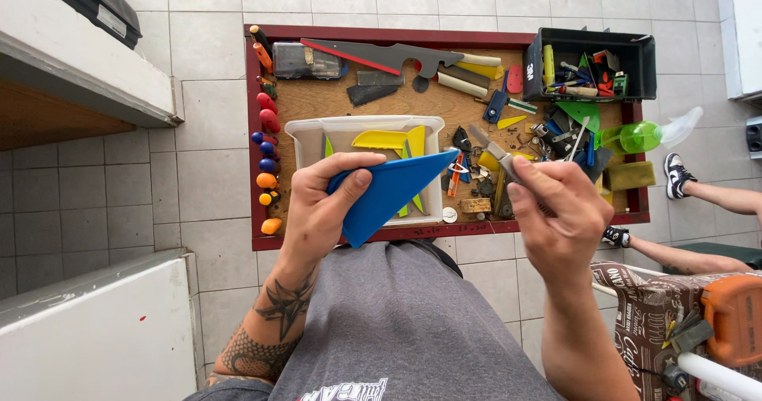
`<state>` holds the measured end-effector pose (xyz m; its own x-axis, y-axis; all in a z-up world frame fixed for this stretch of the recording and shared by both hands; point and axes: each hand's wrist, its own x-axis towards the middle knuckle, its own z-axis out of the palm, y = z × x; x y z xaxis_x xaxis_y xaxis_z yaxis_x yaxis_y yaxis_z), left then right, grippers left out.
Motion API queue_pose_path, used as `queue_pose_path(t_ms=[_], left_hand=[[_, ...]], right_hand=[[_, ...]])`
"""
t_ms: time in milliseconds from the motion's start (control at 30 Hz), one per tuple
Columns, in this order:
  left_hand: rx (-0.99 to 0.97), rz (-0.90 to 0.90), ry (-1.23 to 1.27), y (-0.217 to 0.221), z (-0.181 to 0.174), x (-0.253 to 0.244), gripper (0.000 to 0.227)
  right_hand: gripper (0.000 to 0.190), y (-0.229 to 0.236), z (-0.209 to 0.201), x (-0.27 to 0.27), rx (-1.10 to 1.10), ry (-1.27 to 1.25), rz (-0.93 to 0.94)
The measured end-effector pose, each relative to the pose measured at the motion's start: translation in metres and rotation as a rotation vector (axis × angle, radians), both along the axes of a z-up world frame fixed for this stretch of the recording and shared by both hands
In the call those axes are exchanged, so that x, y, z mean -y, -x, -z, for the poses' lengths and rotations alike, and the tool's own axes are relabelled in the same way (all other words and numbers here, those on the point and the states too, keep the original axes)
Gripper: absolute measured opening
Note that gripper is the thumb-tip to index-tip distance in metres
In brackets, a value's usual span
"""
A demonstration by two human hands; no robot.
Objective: The person picks up several plastic scraper parts from a workbench and a bin, then uses a sanding block to smooth the edges of a blue triangular piece. The person handles the parts one at a time, placing them back into the bin after sanding.
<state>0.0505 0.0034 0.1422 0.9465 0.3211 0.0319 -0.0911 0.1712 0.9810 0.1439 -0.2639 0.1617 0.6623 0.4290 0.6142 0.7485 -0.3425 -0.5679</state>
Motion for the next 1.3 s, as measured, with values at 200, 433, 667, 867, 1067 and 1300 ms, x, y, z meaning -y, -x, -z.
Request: queue_pose_path(t_ms=[200,433,667,867,1067,1300], left_hand=[[0.003,-0.027,-0.030,-0.002,-0.004,0.000,0.019],[-0.001,-0.011,-0.030,-0.006,-0.004,-0.002,0.019],[-0.019,-0.013,0.003,-0.007,0.002,-0.004,0.019],[-0.028,0.003,0.012,-0.008,0.003,-0.002,0.019],[-0.054,-0.016,-0.012,-0.009,0.004,0.000,0.019],[-0.051,0.001,0.003,-0.003,0.010,0.005,0.020]], right_hand=[[0.018,0.009,-0.006,-0.007,-0.043,-0.009,-0.040],[0.015,0.003,-0.006,-0.012,-0.022,0.002,-0.027],[0.014,-0.008,0.007,0.004,-0.027,-0.015,-0.021],[0.016,-0.012,0.011,-0.002,-0.007,0.019,-0.018],[0.016,0.001,-0.008,-0.013,-0.080,0.024,-0.047],[0.015,-0.006,-0.004,-0.007,-0.081,0.038,-0.031]])
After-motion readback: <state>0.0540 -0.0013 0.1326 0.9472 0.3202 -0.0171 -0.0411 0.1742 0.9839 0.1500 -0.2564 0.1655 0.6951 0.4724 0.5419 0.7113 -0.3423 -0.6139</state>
